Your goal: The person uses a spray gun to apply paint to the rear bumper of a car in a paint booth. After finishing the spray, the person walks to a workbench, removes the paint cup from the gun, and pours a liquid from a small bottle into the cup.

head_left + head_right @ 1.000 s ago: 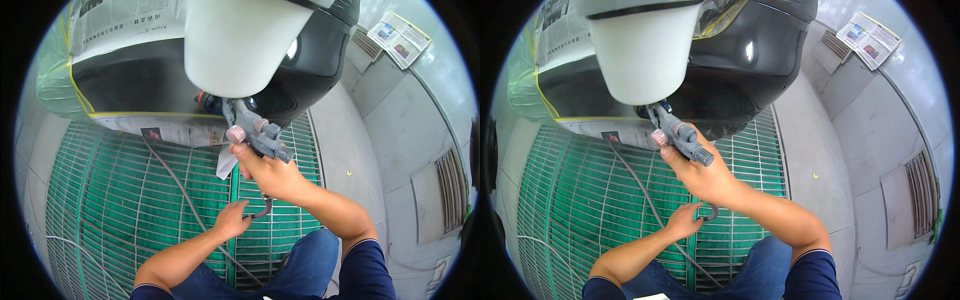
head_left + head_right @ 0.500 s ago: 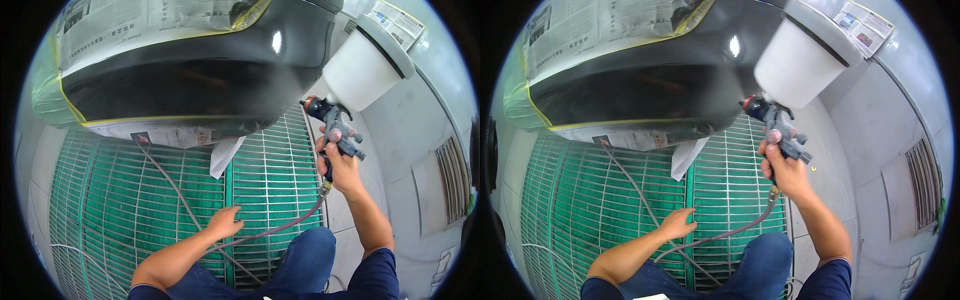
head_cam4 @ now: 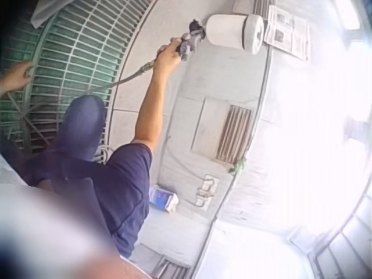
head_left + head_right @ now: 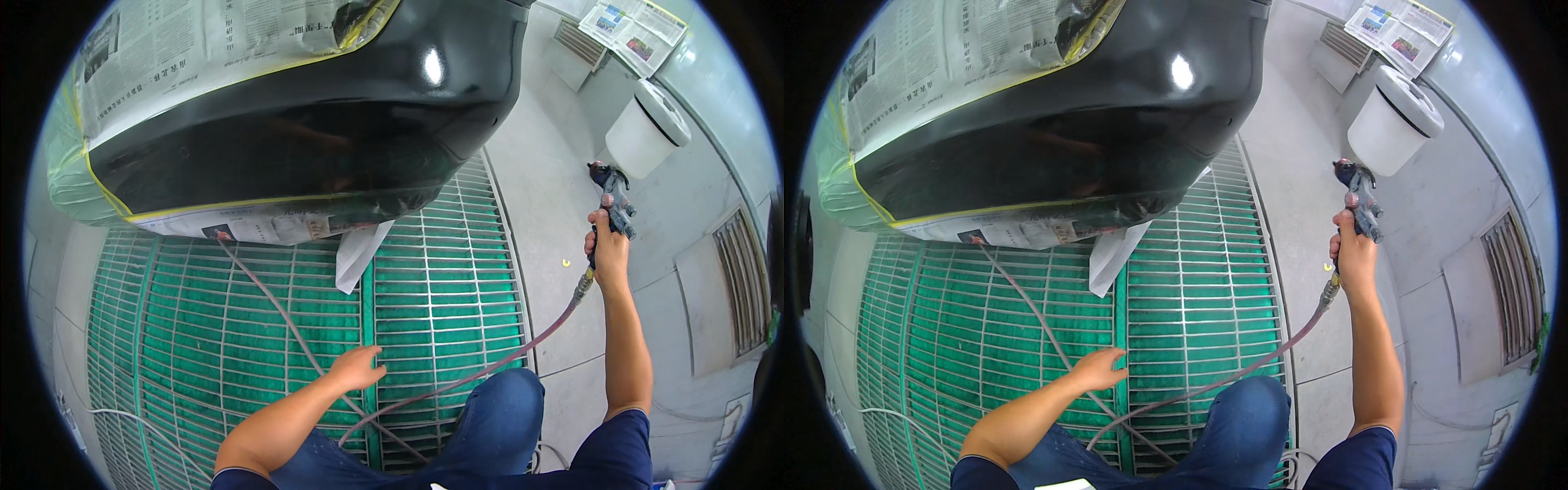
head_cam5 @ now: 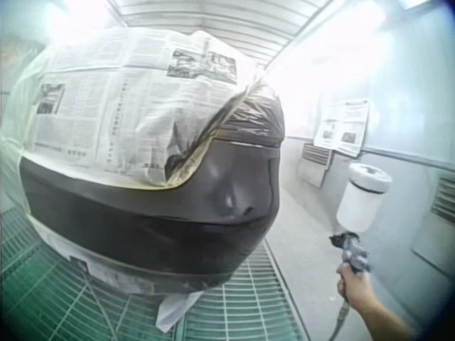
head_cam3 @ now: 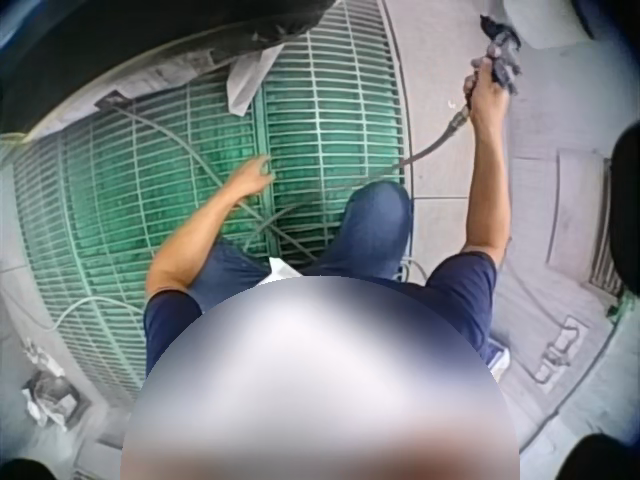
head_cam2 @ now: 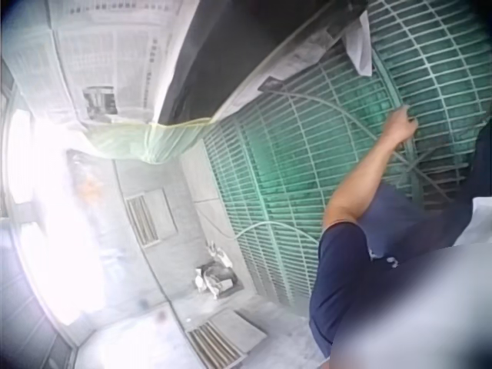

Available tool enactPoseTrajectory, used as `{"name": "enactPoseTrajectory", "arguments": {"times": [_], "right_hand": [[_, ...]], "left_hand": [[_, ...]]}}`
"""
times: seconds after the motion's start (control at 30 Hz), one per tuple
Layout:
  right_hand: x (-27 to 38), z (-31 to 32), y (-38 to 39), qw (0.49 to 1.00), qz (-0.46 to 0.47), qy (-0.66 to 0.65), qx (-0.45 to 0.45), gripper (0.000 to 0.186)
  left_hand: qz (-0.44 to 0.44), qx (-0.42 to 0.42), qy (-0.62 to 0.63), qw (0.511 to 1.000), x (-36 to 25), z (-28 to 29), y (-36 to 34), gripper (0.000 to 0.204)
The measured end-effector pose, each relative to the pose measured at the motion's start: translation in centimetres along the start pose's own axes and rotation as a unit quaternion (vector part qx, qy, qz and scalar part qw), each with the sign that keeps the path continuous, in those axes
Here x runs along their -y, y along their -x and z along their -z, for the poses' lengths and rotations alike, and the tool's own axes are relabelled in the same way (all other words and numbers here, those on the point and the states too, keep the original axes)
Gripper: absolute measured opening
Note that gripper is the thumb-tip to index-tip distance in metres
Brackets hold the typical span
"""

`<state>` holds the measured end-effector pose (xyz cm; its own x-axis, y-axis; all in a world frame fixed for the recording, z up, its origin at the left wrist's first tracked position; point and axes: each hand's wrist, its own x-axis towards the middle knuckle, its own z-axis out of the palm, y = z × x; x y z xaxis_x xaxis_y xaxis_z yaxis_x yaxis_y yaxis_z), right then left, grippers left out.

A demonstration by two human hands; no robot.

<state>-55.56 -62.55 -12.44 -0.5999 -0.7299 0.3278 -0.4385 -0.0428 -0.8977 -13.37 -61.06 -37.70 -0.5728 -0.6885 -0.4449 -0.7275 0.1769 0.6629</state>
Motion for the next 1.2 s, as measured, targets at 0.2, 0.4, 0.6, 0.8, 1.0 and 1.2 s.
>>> {"name": "enactPoseTrajectory", "arguments": {"times": [0.2,0.4,0.6,0.8,1.0,1.2], "right_hand": [[4.2,-2.1,3.1,0.998,-0.049,0.025,0.026,0.024],[11.2,-6.9,8.6,0.980,0.047,0.038,0.189,0.027],[17.5,-12.8,11.5,0.938,0.058,-0.034,0.339,0.023],[23.0,-17.4,11.6,0.879,0.048,-0.071,0.468,0.029],[24.7,-20.7,10.4,0.841,0.057,-0.148,0.518,0.031],[24.0,-20.7,9.0,0.868,0.049,-0.168,0.465,0.037]], "left_hand": [[0.012,0.028,0.000,1.000,-0.1,0.5,-0.6,0.063],[-0.008,0.029,-0.037,0.999,1.6,-0.5,-2.1,0.063],[-0.006,0.048,-0.046,0.998,0.9,0.0,-2.2,0.062],[0.005,0.056,-0.061,0.997,1.1,0.4,-2.1,0.061],[0.006,-0.009,-0.039,0.999,1.7,0.4,-2.2,0.057],[0.015,-0.060,-0.021,0.998,2.6,0.0,-2.5,0.055]]}}
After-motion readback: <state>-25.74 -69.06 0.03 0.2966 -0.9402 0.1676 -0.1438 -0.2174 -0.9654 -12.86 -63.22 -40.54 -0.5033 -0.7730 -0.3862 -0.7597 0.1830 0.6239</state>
